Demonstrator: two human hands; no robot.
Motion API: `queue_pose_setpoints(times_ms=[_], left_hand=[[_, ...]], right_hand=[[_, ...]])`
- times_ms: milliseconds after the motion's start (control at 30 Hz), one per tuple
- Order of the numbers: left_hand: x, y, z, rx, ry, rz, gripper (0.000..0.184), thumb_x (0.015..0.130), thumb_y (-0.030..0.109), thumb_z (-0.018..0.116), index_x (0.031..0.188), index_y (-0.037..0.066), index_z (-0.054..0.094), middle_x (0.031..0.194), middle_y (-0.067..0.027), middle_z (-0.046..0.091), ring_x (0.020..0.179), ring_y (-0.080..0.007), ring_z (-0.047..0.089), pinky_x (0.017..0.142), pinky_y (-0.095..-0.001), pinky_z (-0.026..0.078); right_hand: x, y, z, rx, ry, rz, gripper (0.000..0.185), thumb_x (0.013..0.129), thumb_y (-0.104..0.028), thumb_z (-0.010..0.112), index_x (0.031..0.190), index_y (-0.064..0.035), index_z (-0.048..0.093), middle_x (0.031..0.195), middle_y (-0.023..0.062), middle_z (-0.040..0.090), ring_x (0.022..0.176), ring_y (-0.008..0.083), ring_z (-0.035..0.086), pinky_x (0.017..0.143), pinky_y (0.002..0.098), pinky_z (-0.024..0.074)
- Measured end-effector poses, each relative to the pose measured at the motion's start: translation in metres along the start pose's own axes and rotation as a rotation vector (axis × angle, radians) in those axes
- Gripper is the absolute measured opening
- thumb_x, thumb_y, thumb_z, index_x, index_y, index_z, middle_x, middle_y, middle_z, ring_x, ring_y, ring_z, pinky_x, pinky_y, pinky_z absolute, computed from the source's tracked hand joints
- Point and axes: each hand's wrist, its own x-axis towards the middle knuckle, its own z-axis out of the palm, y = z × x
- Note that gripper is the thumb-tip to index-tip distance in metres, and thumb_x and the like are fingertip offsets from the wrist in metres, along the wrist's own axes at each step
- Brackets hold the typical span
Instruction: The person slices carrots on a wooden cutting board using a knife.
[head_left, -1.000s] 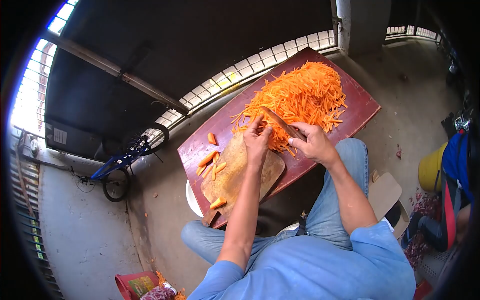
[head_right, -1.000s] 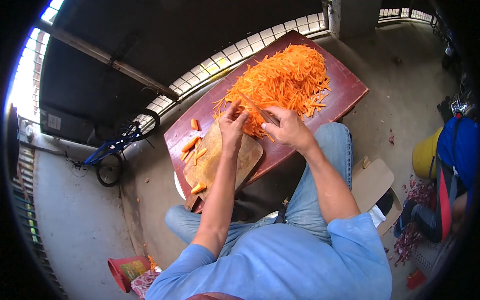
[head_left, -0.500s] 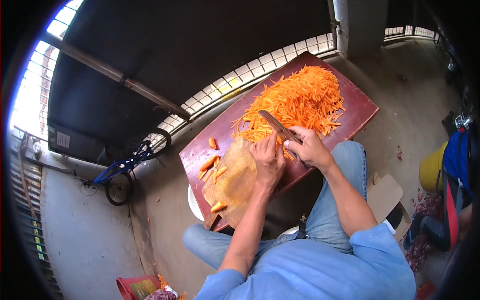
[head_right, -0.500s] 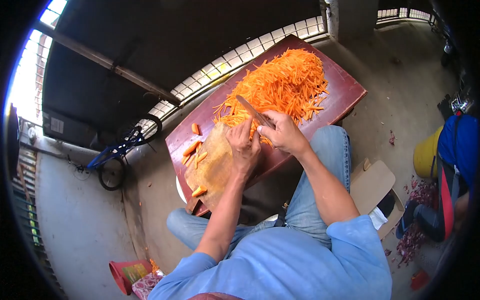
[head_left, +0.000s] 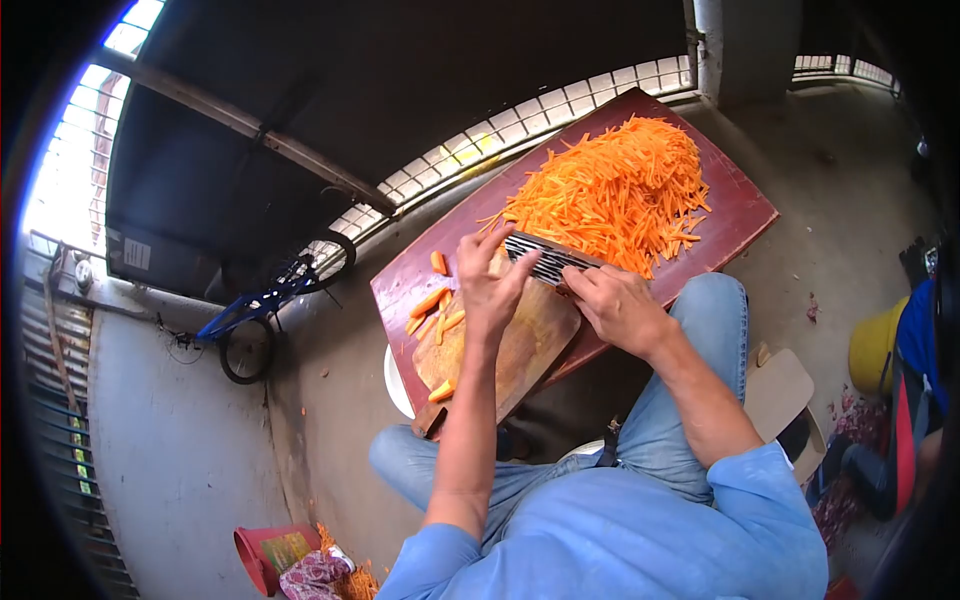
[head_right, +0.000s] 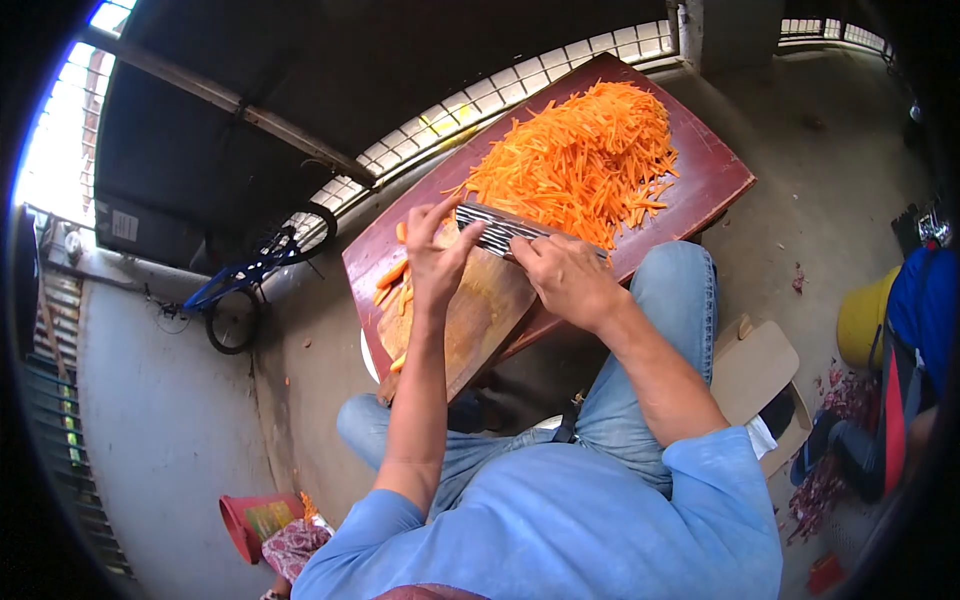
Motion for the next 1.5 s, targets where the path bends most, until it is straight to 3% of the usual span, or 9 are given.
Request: queue_pose_setpoints(times_ms=[133, 300, 433, 500, 733, 1033, 1233, 1367, 1500], left_hand=[[0.017, -0.019, 0.012, 0.243, -0.238, 0.111, 0.046, 0.087, 0.030, 0.090, 0.126, 0.007, 0.082, 0.117, -0.0168, 0.074, 0.112, -0.0370, 0.070, 0.108, -0.0538, 0.045], [0.033, -0.068, 0.024, 0.079, -0.020, 0.003, 0.031, 0.095, 0.013, 0.087, 0.122, -0.001, 0.082, 0.109, -0.0186, 0.083, 0.096, -0.0260, 0.080, 0.086, -0.0361, 0.062], [0.012, -0.078, -0.019, 0.113, 0.014, -0.079, 0.028, 0.095, 0.006, 0.084, 0.121, -0.003, 0.082, 0.106, -0.0151, 0.083, 0.091, -0.0211, 0.078, 0.085, -0.0351, 0.062], [-0.004, -0.097, -0.049, 0.190, -0.062, -0.111, 0.024, 0.090, 0.004, 0.084, 0.114, 0.001, 0.084, 0.098, -0.0186, 0.082, 0.087, -0.0292, 0.080, 0.080, -0.0385, 0.062], [-0.046, -0.155, -0.117, -0.141, -0.140, -0.530, 0.043, 0.080, -0.012, 0.083, 0.120, 0.002, 0.083, 0.114, -0.0074, 0.059, 0.077, -0.0124, 0.069, 0.071, -0.0305, 0.058], [-0.050, -0.162, -0.125, 0.037, -0.232, -0.443, 0.036, 0.084, -0.002, 0.081, 0.120, 0.003, 0.084, 0.116, -0.0122, 0.073, 0.083, -0.0202, 0.075, 0.076, -0.0328, 0.060], [-0.049, -0.140, -0.108, 0.465, -0.395, -0.480, 0.030, 0.091, 0.018, 0.076, 0.114, 0.002, 0.085, 0.092, -0.0231, 0.081, 0.089, -0.0379, 0.081, 0.088, -0.0452, 0.063], [-0.021, -0.135, -0.094, 0.403, -0.433, -0.773, 0.024, 0.094, 0.022, 0.074, 0.105, 0.005, 0.086, 0.092, -0.0223, 0.082, 0.093, -0.0387, 0.082, 0.089, -0.0472, 0.062], [-0.022, -0.168, -0.071, 0.676, -0.426, -0.576, 0.025, 0.089, 0.025, 0.079, 0.107, 0.010, 0.087, 0.101, -0.0227, 0.083, 0.100, -0.0396, 0.081, 0.092, -0.0488, 0.062]], right_hand=[[-0.003, -0.003, 0.000, -0.092, -0.021, -0.043, 0.027, 0.095, -0.003, 0.067, 0.122, -0.0029, 0.064, 0.098, 0.0172, 0.075, 0.098, 0.0376, 0.075, 0.083, 0.0514, 0.0616], [-0.003, 0.000, -0.005, 0.040, 0.016, 0.043, 0.025, 0.095, -0.006, 0.070, 0.120, -0.0035, 0.064, 0.093, 0.0205, 0.074, 0.093, 0.0425, 0.075, 0.082, 0.0543, 0.0609], [-0.005, 0.014, -0.003, 0.148, 0.062, 0.134, 0.032, 0.096, -0.012, 0.077, 0.124, -0.0007, 0.067, 0.101, 0.0257, 0.076, 0.098, 0.0473, 0.075, 0.082, 0.0566, 0.0605], [-0.004, 0.013, -0.005, 0.154, 0.065, 0.153, 0.036, 0.096, -0.013, 0.077, 0.129, 0.0000, 0.069, 0.105, 0.0268, 0.077, 0.100, 0.0468, 0.076, 0.084, 0.0554, 0.0610], [-0.003, 0.006, 0.000, 0.219, 0.006, 0.117, 0.041, 0.096, -0.009, 0.077, 0.135, 0.0038, 0.069, 0.110, 0.0289, 0.077, 0.102, 0.0481, 0.075, 0.088, 0.0544, 0.0608], [0.000, 0.004, -0.001, 0.225, -0.019, 0.121, 0.039, 0.095, -0.007, 0.078, 0.132, 0.0043, 0.069, 0.115, 0.0306, 0.077, 0.107, 0.0485, 0.075, 0.090, 0.0536, 0.0609], [0.000, 0.003, 0.003, 0.217, -0.053, 0.126, 0.040, 0.095, -0.008, 0.078, 0.132, 0.0040, 0.070, 0.114, 0.0298, 0.077, 0.106, 0.0481, 0.075, 0.090, 0.0536, 0.0608], [-0.002, 0.005, 0.007, 0.217, -0.063, 0.100, 0.041, 0.094, -0.010, 0.079, 0.132, 0.0026, 0.070, 0.112, 0.0292, 0.077, 0.104, 0.0477, 0.075, 0.088, 0.0542, 0.0605], [-0.001, 0.002, 0.006, 0.219, -0.099, 0.116, 0.041, 0.094, -0.011, 0.079, 0.131, 0.0024, 0.071, 0.111, 0.0290, 0.077, 0.103, 0.0477, 0.075, 0.088, 0.0546, 0.0603]])
